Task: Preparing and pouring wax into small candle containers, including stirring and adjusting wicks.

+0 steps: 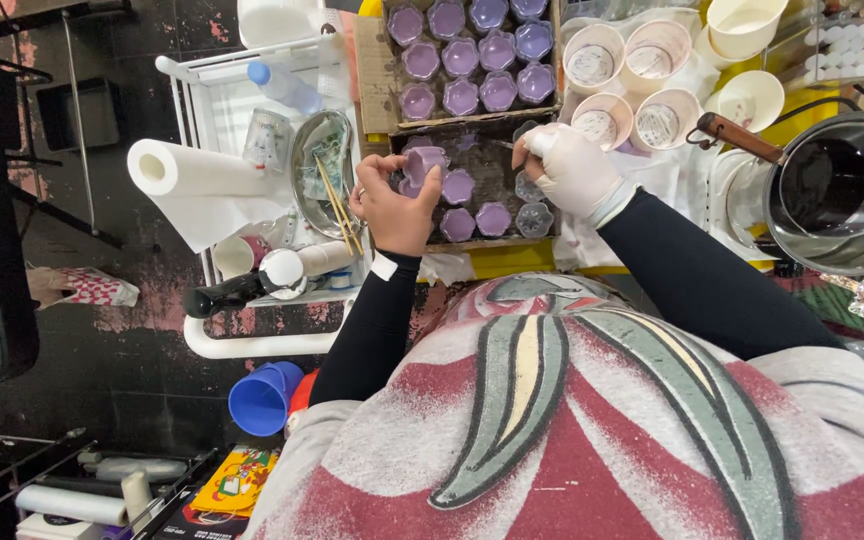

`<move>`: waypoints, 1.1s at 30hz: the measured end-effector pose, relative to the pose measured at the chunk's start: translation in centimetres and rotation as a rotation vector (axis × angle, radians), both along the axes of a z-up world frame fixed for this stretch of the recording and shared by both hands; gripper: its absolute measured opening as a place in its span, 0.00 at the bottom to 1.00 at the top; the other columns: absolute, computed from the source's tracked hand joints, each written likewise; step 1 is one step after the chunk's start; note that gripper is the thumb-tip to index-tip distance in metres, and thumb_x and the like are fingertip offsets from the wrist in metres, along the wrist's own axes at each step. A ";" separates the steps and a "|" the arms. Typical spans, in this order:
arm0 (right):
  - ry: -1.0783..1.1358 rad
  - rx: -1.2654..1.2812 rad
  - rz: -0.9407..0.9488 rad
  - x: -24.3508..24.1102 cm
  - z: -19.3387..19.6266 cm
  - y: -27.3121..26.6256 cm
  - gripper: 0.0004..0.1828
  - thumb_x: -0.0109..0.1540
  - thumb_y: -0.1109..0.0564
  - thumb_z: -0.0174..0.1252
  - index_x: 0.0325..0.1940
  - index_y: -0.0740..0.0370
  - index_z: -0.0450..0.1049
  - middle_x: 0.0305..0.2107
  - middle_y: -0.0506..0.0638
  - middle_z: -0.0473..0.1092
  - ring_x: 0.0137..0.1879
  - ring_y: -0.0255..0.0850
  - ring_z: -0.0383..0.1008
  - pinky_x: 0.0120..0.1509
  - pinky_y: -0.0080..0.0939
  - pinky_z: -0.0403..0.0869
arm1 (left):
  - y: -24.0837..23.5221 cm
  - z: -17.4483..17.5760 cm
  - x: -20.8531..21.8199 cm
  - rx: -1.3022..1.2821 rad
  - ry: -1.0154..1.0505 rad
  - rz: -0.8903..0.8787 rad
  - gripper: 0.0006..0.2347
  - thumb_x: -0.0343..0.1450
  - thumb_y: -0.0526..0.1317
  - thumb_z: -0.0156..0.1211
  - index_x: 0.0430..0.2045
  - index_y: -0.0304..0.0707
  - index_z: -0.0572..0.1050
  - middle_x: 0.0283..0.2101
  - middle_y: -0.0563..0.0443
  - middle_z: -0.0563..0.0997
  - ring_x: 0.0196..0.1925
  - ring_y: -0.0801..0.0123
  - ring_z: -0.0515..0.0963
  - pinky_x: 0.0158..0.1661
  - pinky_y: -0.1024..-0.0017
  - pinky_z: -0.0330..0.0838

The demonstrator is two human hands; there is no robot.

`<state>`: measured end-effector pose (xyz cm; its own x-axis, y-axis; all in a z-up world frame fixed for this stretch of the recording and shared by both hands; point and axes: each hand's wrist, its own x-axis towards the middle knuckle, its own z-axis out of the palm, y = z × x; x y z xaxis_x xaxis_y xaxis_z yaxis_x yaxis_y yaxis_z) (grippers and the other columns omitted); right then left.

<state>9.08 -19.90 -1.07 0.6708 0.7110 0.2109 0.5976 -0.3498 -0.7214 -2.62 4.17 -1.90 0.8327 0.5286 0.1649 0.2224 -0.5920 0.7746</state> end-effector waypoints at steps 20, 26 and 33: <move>0.144 0.143 -0.011 0.6 1.1 1.6 0.12 0.62 0.73 0.55 0.48 0.67 0.72 0.39 0.56 0.75 0.46 0.47 0.80 0.49 0.43 0.77 | 0.1 -0.5 -0.1 -0.012 -0.011 -0.008 0.27 0.65 0.50 0.74 0.48 0.39 0.63 0.47 0.53 0.79 0.54 0.67 0.79 0.66 0.54 0.44; 0.054 0.188 0.030 0.6 1.5 2.1 0.14 0.59 0.75 0.56 0.46 0.66 0.74 0.39 0.56 0.75 0.47 0.48 0.79 0.51 0.42 0.78 | 0.0 -0.3 -0.2 -0.002 -0.002 -0.005 0.27 0.65 0.50 0.74 0.48 0.39 0.63 0.47 0.54 0.79 0.54 0.67 0.79 0.66 0.54 0.44; -0.301 0.069 0.175 0.3 0.4 2.1 0.15 0.54 0.69 0.58 0.43 0.59 0.74 0.37 0.48 0.77 0.45 0.48 0.78 0.49 0.46 0.77 | 0.0 -0.8 -0.2 -0.001 -0.015 -0.017 0.28 0.65 0.50 0.74 0.49 0.38 0.63 0.48 0.53 0.78 0.55 0.66 0.78 0.66 0.53 0.43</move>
